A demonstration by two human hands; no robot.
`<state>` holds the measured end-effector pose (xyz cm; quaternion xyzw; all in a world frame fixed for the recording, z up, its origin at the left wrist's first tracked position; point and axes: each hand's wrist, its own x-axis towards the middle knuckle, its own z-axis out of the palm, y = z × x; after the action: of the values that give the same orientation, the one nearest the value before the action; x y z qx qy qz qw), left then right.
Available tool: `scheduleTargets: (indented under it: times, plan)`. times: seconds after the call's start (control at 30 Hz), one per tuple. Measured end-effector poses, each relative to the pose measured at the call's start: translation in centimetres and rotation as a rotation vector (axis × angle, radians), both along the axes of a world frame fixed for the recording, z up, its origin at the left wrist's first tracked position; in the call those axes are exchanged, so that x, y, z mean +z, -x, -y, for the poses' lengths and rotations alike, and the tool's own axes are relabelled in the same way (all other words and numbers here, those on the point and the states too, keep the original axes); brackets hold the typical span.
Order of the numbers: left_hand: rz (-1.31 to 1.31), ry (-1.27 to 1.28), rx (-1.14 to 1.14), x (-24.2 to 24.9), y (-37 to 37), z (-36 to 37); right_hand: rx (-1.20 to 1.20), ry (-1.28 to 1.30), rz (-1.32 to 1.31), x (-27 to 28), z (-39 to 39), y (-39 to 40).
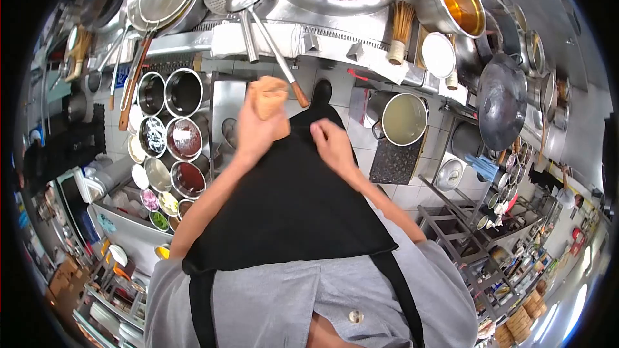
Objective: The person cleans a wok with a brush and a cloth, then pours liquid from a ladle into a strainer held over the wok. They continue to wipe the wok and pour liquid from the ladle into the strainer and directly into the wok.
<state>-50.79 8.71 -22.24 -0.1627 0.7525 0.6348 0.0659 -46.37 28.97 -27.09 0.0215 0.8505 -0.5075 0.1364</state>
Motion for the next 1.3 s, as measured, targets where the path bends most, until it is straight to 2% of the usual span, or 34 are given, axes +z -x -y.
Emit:
scheduleTargets:
  times: [0.07, 0.1, 0.2, 0.23, 0.33, 0.37, 0.4, 0.43, 0.47, 0.5, 0.53, 0.6, 0.67, 0.77, 0.87, 0.93, 1.03, 1.07, 1.1, 1.17, 1.2, 1.27, 1.3]
  plan:
    - [-0.103, -0.035, -0.146, -1.8, 1.4, -3.0, 0.103, -0.090, -0.012, -0.3, -0.8, 0.3]
    - [-0.074, -0.013, -0.251, -1.9, 2.2, -3.8, 0.044, -0.164, -0.024, 0.4, -1.0, 1.8]
    - [-0.122, 0.119, -0.475, 0.8, 5.0, -4.4, 0.018, -0.157, -0.126, 0.0, -2.4, 4.9]
    - [-0.128, 0.118, -0.412, 1.2, 5.6, -4.7, -0.005, -0.161, -0.239, -0.6, -2.8, 5.9]
    - [-0.108, 0.033, -0.171, 0.9, 6.6, -5.4, -0.181, -0.023, -0.276, -0.6, -5.6, 10.6]
    - [-0.083, -0.044, -0.061, -0.2, 6.7, -5.5, -0.220, -0.092, -0.346, -1.0, -7.6, 13.3]
    - [-0.059, -0.123, 0.045, -1.2, 7.0, -5.5, -0.311, -0.228, -0.303, -3.7, -9.8, 16.0]
    - [-0.004, -0.141, 0.100, -2.1, 7.5, -5.5, -0.292, -0.521, -0.472, -6.9, -12.6, 18.8]
    - [0.087, -0.221, 0.148, -1.9, 8.7, -6.3, -0.319, -0.750, -0.347, -7.7, -14.4, 21.2]
    - [0.178, -0.301, 0.190, -1.5, 10.1, -6.9, -0.411, -0.798, -0.163, -8.8, -15.6, 23.2]
    - [0.273, -0.385, 0.232, -1.3, 11.6, -7.4, -0.376, -0.847, 0.059, -9.1, -16.4, 24.8]
    - [0.237, -0.411, 0.196, -3.2, 15.2, -8.2, -0.381, -0.808, 0.056, -11.8, -18.3, 26.4]
    - [0.393, -0.600, 0.211, -5.0, 20.6, -8.5, -0.329, -0.808, 0.151, -14.3, -20.1, 26.9]
    - [0.411, -0.574, 0.017, -8.0, 27.2, -8.2, -0.483, -0.313, 0.075, -12.3, -20.2, 25.2]
    - [0.394, -0.684, -0.016, -3.6, 25.5, -8.7, -0.562, 0.306, -0.020, -4.2, -16.6, 23.8]
    - [0.372, -0.590, -0.055, 2.9, 22.7, -8.9, -0.284, -0.006, -0.171, 0.0, -16.4, 27.0]
    - [0.284, -0.653, -0.078, 7.3, 18.5, -7.9, 0.154, -0.472, -0.316, 9.2, -12.9, 34.8]
    - [0.215, -0.642, -0.061, 7.9, 17.4, -7.7, 0.309, -0.647, -0.316, 10.1, -11.6, 37.2]
    - [0.192, -0.672, -0.054, 8.9, 16.6, -7.1, 0.525, -0.825, -0.265, 8.5, -10.4, 40.2]
    - [0.155, -0.625, 0.074, 10.4, 15.1, -5.7, 0.503, -0.969, -0.505, 2.3, -7.4, 47.2]
    - [0.136, -0.609, 0.150, 10.8, 14.1, -5.3, 0.389, -1.004, -0.649, 0.7, -6.2, 51.9]
    - [0.087, -0.546, 0.266, 11.1, 12.2, -4.2, 0.083, -0.960, -0.567, 0.1, -3.2, 56.9]
    - [0.001, -0.390, 0.313, 11.6, 11.6, -4.1, 0.157, -0.962, -0.616, 0.2, -1.9, 56.0]
